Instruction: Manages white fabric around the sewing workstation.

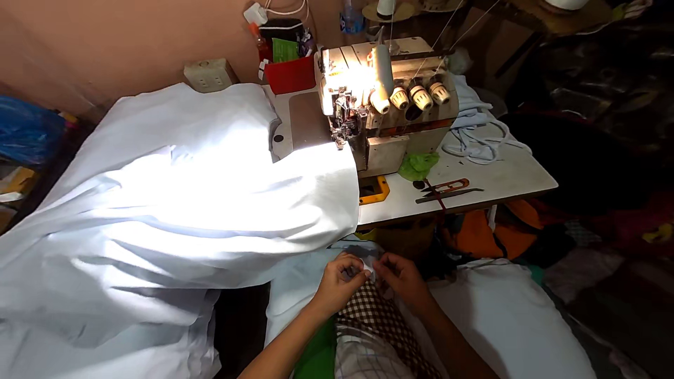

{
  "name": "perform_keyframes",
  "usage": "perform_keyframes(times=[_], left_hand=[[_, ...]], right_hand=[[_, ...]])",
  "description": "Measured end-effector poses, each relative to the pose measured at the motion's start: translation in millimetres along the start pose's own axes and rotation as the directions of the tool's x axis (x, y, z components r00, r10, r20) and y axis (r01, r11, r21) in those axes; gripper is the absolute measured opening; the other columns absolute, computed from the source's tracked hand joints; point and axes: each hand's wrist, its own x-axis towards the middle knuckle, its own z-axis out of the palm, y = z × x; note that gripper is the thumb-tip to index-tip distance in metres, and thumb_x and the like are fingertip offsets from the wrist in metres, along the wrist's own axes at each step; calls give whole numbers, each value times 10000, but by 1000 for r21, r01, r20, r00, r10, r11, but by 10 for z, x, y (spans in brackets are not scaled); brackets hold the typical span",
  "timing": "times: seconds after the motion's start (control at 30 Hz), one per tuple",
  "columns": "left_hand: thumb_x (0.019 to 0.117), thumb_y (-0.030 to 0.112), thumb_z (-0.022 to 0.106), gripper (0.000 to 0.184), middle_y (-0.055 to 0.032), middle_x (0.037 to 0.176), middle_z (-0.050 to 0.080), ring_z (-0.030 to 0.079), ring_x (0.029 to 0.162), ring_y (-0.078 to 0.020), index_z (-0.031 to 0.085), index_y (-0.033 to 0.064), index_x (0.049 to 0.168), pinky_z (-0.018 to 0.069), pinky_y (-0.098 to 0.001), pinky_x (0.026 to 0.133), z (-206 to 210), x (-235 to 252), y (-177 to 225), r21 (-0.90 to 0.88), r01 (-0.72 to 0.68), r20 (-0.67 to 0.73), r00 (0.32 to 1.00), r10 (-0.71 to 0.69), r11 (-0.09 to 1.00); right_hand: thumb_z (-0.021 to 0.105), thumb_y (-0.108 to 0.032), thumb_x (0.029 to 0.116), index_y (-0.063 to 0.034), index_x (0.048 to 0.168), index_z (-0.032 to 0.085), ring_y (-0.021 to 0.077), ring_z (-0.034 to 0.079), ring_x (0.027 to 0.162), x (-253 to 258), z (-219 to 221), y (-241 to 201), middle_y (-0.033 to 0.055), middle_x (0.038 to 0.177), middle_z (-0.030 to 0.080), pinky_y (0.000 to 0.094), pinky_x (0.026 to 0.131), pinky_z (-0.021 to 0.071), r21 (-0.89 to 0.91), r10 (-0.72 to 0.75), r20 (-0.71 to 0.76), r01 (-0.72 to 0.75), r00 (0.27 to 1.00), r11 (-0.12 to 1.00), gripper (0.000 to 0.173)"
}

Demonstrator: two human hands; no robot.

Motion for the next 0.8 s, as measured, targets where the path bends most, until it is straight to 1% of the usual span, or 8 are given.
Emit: perform_keyframes(times=[0.13,0.23,0.33,0.47,0.53,0.63,0.7,0.8], left_hand=[[855,94,715,123,-39,903,697,610,907,-6,708,-24,821,479,-150,790,-13,-27,-35,34,-45,-21,999,46,998],[848,29,734,53,-11,916,706,648,852,17,719,-22,846,543,-158,777,-32,-58,-15,-74,30,-9,999,-31,997],[910,9,679,18,61,834,689,635,731,33,688,5,926,547,-168,708,-99,-79,160,-132,183,-6,983,-185,974],[929,50,660,60,82,805,665,601,695,64,670,3,966,518,-134,674,-227,-28,444,-36,162,-16,986,-163,986],[941,62,655,88,69,820,681,607,706,66,692,-14,969,520,-129,683,-198,-10,530,-25,180,9,984,-180,983],[948,35,629,84,92,768,681,618,682,44,711,20,938,535,-164,684,-123,-18,543,-128,249,3,968,-250,960],[934,6,635,95,90,742,691,644,670,13,719,40,908,563,-192,684,-146,-39,570,-198,290,-38,952,-304,936],[920,-2,651,90,82,766,710,667,690,3,728,44,916,580,-201,705,-206,-109,591,-195,265,-47,959,-279,944]], right_hand=[[622,-137,1005,18,946,619,51,635,614,64,30,-41,11,762,626,219,608,570,-48,71,96,-66,993,997,166],[614,-63,978,-10,905,605,32,627,602,84,46,-9,-25,725,625,199,605,561,25,11,140,-14,990,1000,91],[586,-34,960,-46,864,609,9,629,589,11,33,29,-68,676,633,183,593,554,68,-85,96,78,992,995,99],[596,-48,934,-51,831,614,-13,617,564,-164,-20,121,-79,652,629,165,570,545,4,-169,-15,169,985,986,104],[650,-125,938,-27,909,626,-18,622,604,-199,15,118,-63,722,639,166,594,553,-28,-229,-28,228,973,973,104],[727,-166,882,24,937,659,6,635,615,-138,176,63,6,758,666,176,590,558,-111,-324,-93,313,942,943,208],[684,-102,884,33,894,672,11,634,581,-89,254,46,25,722,666,171,565,556,-158,-404,-111,385,908,909,136],[623,-92,853,17,806,660,-5,570,539,-39,334,80,32,649,612,133,526,489,-310,-578,-98,527,810,791,124]])
